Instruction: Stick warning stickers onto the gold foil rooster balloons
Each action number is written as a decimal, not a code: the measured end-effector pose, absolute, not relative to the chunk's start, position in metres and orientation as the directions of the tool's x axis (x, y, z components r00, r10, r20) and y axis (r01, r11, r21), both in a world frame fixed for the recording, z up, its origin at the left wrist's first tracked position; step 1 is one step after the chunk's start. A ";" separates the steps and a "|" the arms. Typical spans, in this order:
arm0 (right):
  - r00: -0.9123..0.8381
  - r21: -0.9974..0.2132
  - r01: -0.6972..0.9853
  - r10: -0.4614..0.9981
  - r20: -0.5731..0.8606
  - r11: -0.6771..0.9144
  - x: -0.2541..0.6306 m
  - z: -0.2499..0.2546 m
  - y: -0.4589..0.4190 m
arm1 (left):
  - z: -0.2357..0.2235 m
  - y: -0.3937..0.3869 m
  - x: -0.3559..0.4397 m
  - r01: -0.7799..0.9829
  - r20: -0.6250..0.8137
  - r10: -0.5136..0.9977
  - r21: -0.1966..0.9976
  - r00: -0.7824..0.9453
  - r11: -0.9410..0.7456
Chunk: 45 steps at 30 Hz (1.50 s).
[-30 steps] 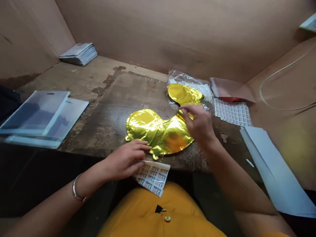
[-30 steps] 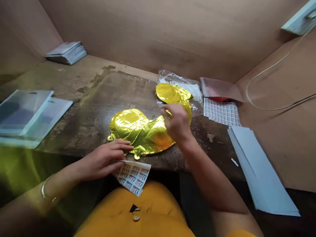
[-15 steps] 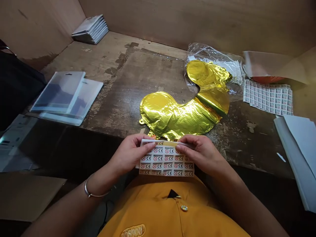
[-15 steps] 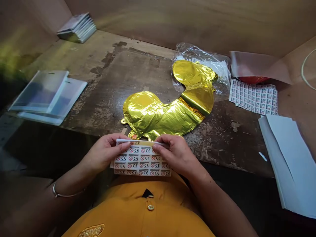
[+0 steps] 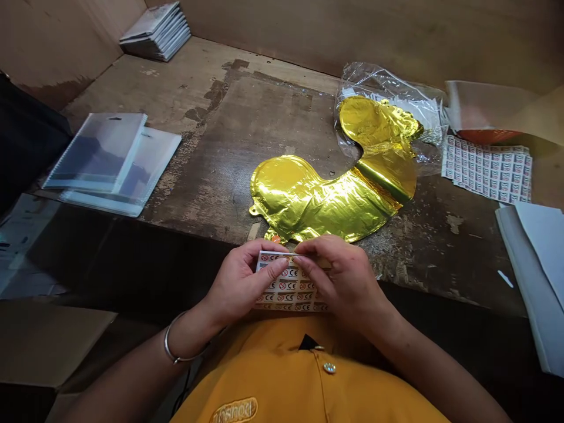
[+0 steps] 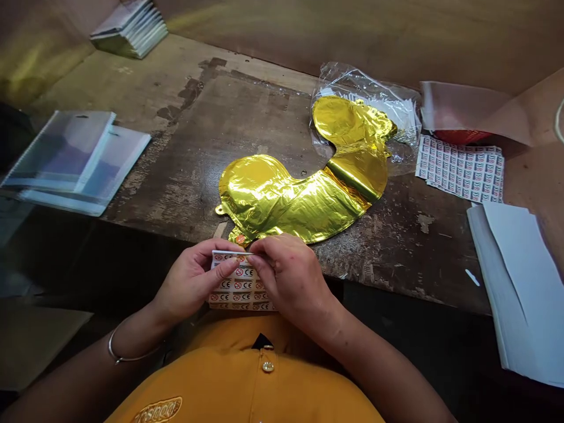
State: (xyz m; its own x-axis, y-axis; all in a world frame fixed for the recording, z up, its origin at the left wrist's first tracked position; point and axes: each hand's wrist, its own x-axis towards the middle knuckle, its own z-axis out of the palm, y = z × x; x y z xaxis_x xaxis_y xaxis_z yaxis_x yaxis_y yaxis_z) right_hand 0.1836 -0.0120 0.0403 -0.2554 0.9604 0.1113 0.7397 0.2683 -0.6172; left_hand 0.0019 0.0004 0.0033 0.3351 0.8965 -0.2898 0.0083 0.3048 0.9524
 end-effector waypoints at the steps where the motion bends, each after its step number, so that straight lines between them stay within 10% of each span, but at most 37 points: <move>1: -0.252 -0.634 0.730 0.963 0.097 0.255 0.184 0.040 -0.012 | 0.003 0.001 0.002 0.011 -0.283 0.897 0.955 0.340 0.297; 13: -0.317 -0.537 0.740 0.914 0.255 0.406 0.186 0.034 -0.016 | 0.004 -0.001 0.004 -0.087 -0.370 0.850 0.899 0.375 0.429; 29: -0.575 -0.107 0.673 0.608 0.547 0.732 0.194 0.018 -0.017 | 0.002 -0.008 0.007 -0.181 -0.494 0.817 0.811 0.296 0.556; 39: -0.364 -0.377 0.770 0.840 0.402 0.514 0.185 0.027 -0.016 | 0.000 -0.008 0.006 -0.193 -0.489 0.829 0.816 0.271 0.545; 45: -0.431 -0.228 0.798 0.793 0.431 0.558 0.187 0.022 -0.024 | 0.000 -0.009 0.009 -0.199 -0.470 0.846 0.831 0.251 0.520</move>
